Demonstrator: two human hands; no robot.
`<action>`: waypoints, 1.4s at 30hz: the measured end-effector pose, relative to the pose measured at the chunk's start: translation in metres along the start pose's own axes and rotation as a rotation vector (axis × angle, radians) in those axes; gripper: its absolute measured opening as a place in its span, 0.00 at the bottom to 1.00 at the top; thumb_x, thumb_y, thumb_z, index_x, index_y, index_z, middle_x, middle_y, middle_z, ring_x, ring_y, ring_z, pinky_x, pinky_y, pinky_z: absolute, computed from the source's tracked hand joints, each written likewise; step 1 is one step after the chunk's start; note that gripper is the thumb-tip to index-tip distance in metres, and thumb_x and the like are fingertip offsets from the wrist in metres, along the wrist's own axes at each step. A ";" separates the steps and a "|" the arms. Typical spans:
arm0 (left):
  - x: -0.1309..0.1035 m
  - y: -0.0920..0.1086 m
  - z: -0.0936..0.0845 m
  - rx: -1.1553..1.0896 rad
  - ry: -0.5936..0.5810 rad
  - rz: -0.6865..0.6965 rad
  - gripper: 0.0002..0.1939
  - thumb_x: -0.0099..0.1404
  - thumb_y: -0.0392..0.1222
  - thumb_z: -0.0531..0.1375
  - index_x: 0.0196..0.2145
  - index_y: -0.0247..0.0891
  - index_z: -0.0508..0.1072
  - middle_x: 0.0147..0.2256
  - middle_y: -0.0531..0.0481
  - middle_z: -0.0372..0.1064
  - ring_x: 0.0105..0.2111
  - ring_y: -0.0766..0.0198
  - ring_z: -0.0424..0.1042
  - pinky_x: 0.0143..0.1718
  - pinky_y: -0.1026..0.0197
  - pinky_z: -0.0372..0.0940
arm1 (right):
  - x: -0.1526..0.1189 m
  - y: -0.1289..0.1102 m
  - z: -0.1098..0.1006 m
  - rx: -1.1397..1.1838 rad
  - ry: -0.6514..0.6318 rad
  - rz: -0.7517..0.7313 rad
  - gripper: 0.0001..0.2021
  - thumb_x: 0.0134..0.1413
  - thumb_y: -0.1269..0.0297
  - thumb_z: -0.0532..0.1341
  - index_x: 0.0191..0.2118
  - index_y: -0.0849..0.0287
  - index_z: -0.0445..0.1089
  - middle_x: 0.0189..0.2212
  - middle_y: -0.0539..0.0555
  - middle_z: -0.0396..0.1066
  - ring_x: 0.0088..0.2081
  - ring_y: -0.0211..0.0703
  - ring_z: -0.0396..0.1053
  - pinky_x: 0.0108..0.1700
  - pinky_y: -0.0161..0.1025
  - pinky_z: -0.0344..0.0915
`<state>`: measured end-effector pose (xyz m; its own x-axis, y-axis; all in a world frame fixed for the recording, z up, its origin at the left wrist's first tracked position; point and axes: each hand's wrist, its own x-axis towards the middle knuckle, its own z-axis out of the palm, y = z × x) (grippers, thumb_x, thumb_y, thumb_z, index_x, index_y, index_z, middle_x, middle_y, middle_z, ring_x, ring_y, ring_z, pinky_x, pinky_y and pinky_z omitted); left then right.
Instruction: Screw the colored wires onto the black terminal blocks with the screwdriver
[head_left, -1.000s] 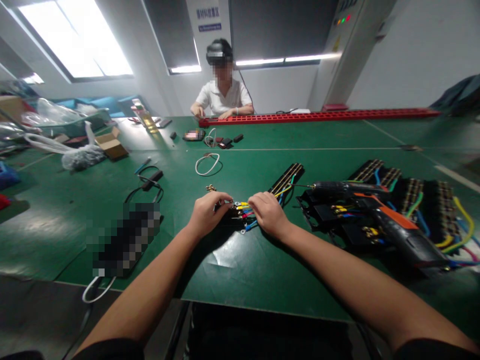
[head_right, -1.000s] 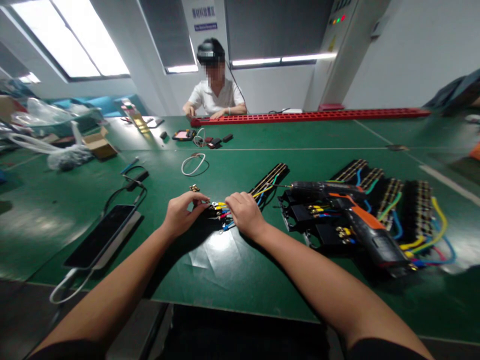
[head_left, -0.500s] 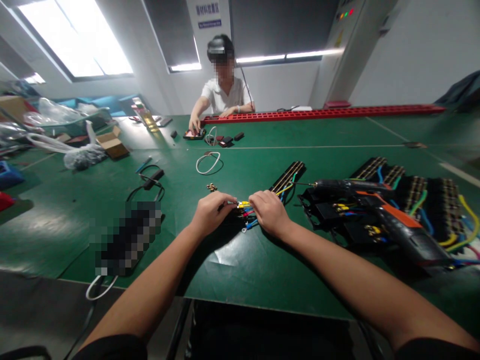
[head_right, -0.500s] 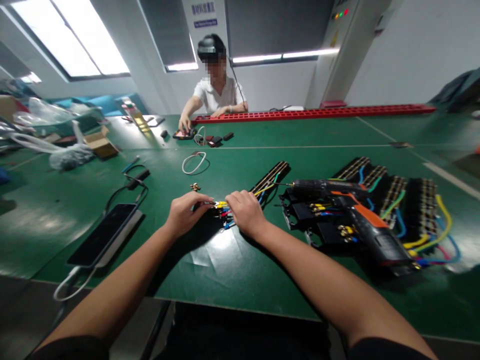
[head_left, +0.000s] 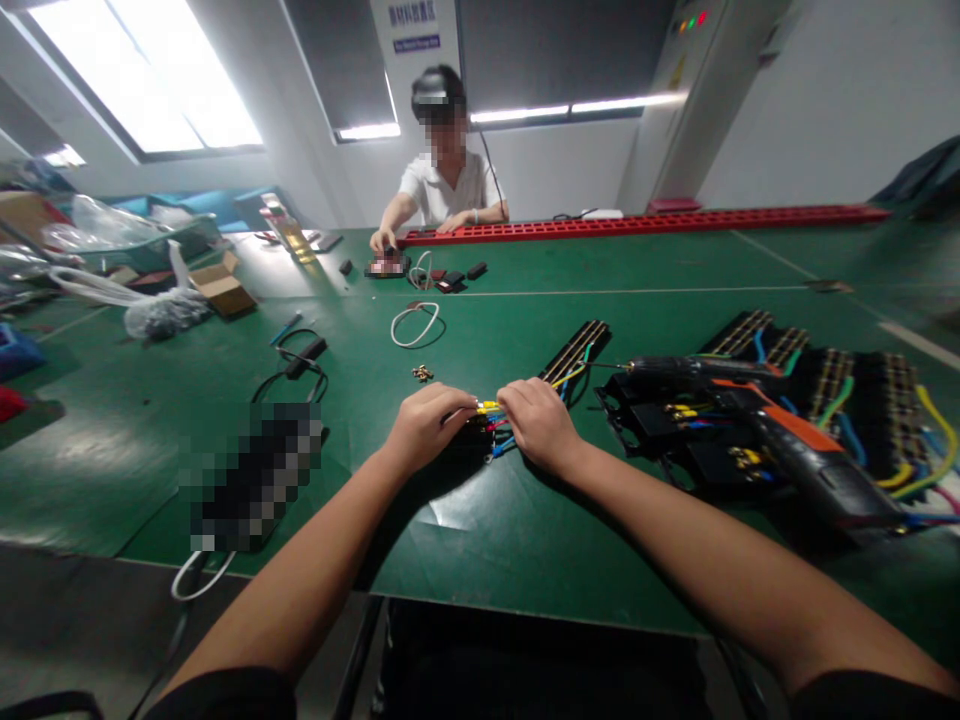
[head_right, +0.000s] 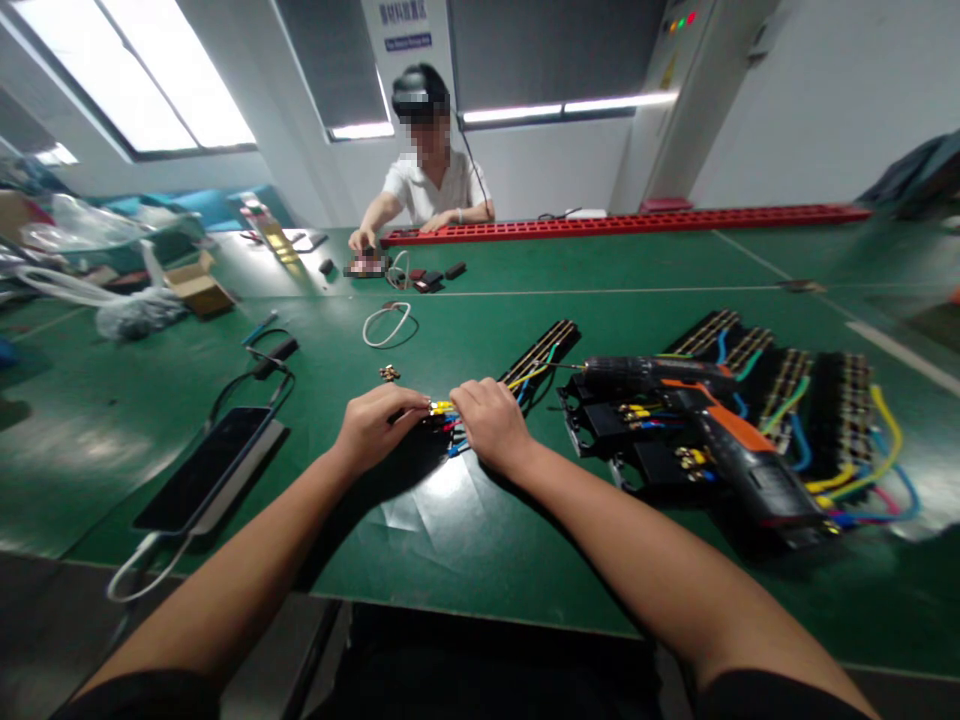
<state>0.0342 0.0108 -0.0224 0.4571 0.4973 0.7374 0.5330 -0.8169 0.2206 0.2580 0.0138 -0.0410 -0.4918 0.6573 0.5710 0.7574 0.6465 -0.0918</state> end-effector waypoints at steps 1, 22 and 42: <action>0.000 0.000 0.000 0.000 0.003 0.009 0.04 0.71 0.37 0.61 0.38 0.37 0.77 0.35 0.48 0.79 0.34 0.65 0.77 0.38 0.62 0.71 | 0.000 0.000 0.001 0.000 0.005 -0.002 0.10 0.68 0.68 0.52 0.41 0.60 0.71 0.38 0.56 0.71 0.40 0.45 0.58 0.45 0.41 0.51; 0.000 0.001 0.001 0.029 -0.044 -0.062 0.05 0.70 0.40 0.62 0.41 0.38 0.77 0.31 0.51 0.75 0.30 0.66 0.73 0.35 0.63 0.69 | -0.001 0.002 0.001 0.024 0.046 -0.030 0.11 0.69 0.67 0.50 0.41 0.59 0.70 0.38 0.56 0.71 0.40 0.45 0.58 0.44 0.42 0.52; -0.001 -0.016 -0.039 -0.092 -0.497 -0.151 0.18 0.64 0.48 0.63 0.48 0.38 0.70 0.48 0.43 0.72 0.48 0.53 0.73 0.51 0.52 0.68 | -0.004 0.004 -0.001 0.064 0.074 -0.029 0.12 0.69 0.68 0.51 0.40 0.60 0.71 0.38 0.57 0.68 0.39 0.43 0.58 0.44 0.39 0.53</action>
<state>-0.0022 0.0120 -0.0018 0.6744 0.6719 0.3062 0.5648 -0.7365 0.3724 0.2629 0.0132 -0.0428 -0.4780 0.6094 0.6326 0.7133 0.6896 -0.1252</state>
